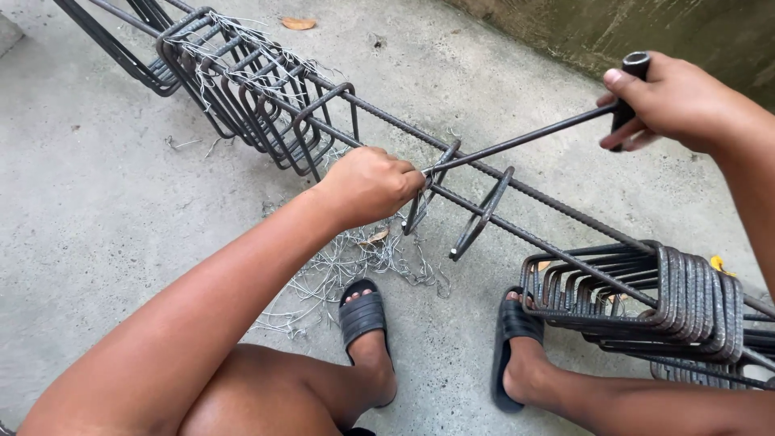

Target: The person sits on the floor and uses a T-shaped rebar tying tool to twist and secure wire ties around the intersections of a rebar cage. They repeatedly wrap the wire, insert the tool, and rotate it to tighten the connections along the length of the structure.

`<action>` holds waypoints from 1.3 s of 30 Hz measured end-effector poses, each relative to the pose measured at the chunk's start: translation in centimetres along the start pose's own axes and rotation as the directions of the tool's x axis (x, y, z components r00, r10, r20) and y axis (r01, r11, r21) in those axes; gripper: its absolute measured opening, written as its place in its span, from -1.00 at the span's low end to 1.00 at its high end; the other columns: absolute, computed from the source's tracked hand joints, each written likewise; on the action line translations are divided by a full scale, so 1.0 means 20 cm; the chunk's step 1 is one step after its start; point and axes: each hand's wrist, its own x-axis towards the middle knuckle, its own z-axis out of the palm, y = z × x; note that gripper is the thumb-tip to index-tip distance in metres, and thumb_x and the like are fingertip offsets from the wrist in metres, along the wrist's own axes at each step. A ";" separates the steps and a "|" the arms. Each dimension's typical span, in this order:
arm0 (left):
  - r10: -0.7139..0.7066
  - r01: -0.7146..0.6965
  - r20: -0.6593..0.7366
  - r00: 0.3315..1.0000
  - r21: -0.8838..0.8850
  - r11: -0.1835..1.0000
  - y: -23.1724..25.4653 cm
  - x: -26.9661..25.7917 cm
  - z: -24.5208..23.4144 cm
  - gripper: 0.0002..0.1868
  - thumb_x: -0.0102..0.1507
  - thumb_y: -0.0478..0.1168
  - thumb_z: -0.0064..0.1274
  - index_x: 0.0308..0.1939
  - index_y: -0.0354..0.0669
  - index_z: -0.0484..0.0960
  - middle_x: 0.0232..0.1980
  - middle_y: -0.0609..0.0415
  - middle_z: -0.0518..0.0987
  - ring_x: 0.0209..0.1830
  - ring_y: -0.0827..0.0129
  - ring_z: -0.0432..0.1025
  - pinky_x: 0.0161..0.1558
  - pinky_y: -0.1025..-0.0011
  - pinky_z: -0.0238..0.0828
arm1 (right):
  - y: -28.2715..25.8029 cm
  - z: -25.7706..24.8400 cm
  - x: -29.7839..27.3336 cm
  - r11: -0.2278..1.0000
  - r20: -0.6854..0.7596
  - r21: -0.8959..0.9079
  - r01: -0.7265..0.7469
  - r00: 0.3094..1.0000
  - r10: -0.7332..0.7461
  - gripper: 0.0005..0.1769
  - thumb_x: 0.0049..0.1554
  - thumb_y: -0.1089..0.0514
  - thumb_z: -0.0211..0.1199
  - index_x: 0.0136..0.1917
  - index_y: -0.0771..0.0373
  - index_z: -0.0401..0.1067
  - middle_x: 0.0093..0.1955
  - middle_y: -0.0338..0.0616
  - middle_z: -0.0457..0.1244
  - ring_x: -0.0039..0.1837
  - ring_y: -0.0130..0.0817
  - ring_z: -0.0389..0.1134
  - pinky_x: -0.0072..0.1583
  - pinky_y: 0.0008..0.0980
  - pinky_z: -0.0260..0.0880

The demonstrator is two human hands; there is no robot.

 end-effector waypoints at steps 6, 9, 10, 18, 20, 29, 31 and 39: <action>0.039 -0.039 -0.022 0.999 0.015 0.999 0.00 -0.01 0.04 -0.90 0.21 -0.28 0.04 -0.43 -0.09 0.56 -0.40 0.10 0.66 -0.46 0.24 0.58 -0.26 0.29 0.56 | 0.13 0.12 0.16 0.921 -0.108 0.380 0.084 0.993 -0.046 -0.59 0.50 0.08 -0.11 0.34 0.54 0.11 0.28 0.18 0.25 0.01 0.13 0.49 -0.06 -0.32 0.61; 0.045 -0.044 -0.030 0.999 0.009 0.999 0.00 -0.01 0.05 -0.89 0.22 -0.26 0.02 -0.43 -0.09 0.54 -0.41 0.08 0.64 -0.46 0.18 0.56 -0.25 0.25 0.54 | 0.18 0.17 0.22 0.890 -0.194 0.432 0.146 0.979 -0.067 -0.58 0.50 0.03 -0.02 0.26 0.52 0.18 0.25 0.06 0.27 -0.03 -0.12 0.51 -0.07 -0.49 0.65; 0.043 -0.043 -0.026 0.999 0.008 0.999 0.01 -0.01 0.04 -0.89 0.22 -0.26 0.02 -0.43 -0.09 0.54 -0.41 0.08 0.64 -0.46 0.18 0.56 -0.25 0.25 0.54 | 0.18 0.19 0.23 0.889 -0.190 0.434 0.144 0.979 -0.066 -0.58 0.50 0.03 -0.02 0.26 0.52 0.18 0.25 0.06 0.27 -0.03 -0.12 0.51 -0.07 -0.49 0.65; 0.009 -0.010 -0.042 0.999 -0.015 1.000 0.01 0.00 0.04 -0.88 0.23 -0.26 0.02 -0.42 -0.07 0.57 -0.39 0.10 0.67 -0.44 0.22 0.58 -0.23 0.28 0.56 | 0.12 0.24 0.24 0.889 -0.317 0.412 0.200 0.946 -0.066 -0.73 0.47 0.06 0.00 0.28 0.31 0.19 0.16 -0.14 0.30 -0.13 -0.40 0.36 -0.18 -0.43 0.40; -0.005 0.004 -0.048 0.999 -0.016 1.000 0.02 -0.01 0.02 -0.90 0.22 -0.26 0.03 -0.40 -0.07 0.59 -0.38 0.10 0.68 -0.43 0.21 0.59 -0.22 0.28 0.55 | 0.13 0.26 0.29 0.901 -0.334 0.373 0.223 0.938 -0.093 -0.76 0.47 0.09 -0.01 0.27 0.30 0.18 0.15 -0.13 0.31 -0.12 -0.44 0.37 -0.21 -0.49 0.35; -0.001 -0.001 -0.088 0.996 -0.018 1.000 0.04 0.00 0.01 -0.91 0.22 -0.27 0.05 -0.40 -0.07 0.59 -0.40 0.12 0.66 -0.42 0.27 0.59 -0.22 0.32 0.52 | 0.12 0.28 0.43 0.881 -0.422 0.313 0.355 0.883 -0.206 -0.80 0.45 0.14 0.04 0.26 0.30 0.27 0.08 -0.15 0.33 -0.22 -0.52 0.27 -0.36 -0.60 0.18; 0.021 -0.023 -0.119 0.993 -0.013 1.000 0.04 0.00 0.01 -0.93 0.20 -0.25 0.04 -0.40 -0.06 0.55 -0.42 0.13 0.62 -0.42 0.23 0.57 -0.22 0.32 0.49 | 0.12 0.29 0.47 0.867 -0.441 0.314 0.387 0.868 -0.228 -0.78 0.44 0.13 0.08 0.26 0.31 0.33 0.07 -0.17 0.34 -0.25 -0.57 0.22 -0.37 -0.62 0.16; 0.186 -0.158 -0.249 0.950 0.128 0.979 0.01 0.01 0.10 -0.89 0.24 -0.29 -0.04 -0.38 -0.01 0.55 -0.44 0.14 0.58 -0.46 0.31 0.56 -0.36 0.40 0.44 | 0.01 0.41 0.66 0.812 -0.460 0.385 0.440 0.854 -0.244 -0.72 0.36 0.09 0.14 0.14 0.39 0.37 0.01 -0.06 0.29 -0.10 -0.39 0.44 -0.15 -0.54 0.75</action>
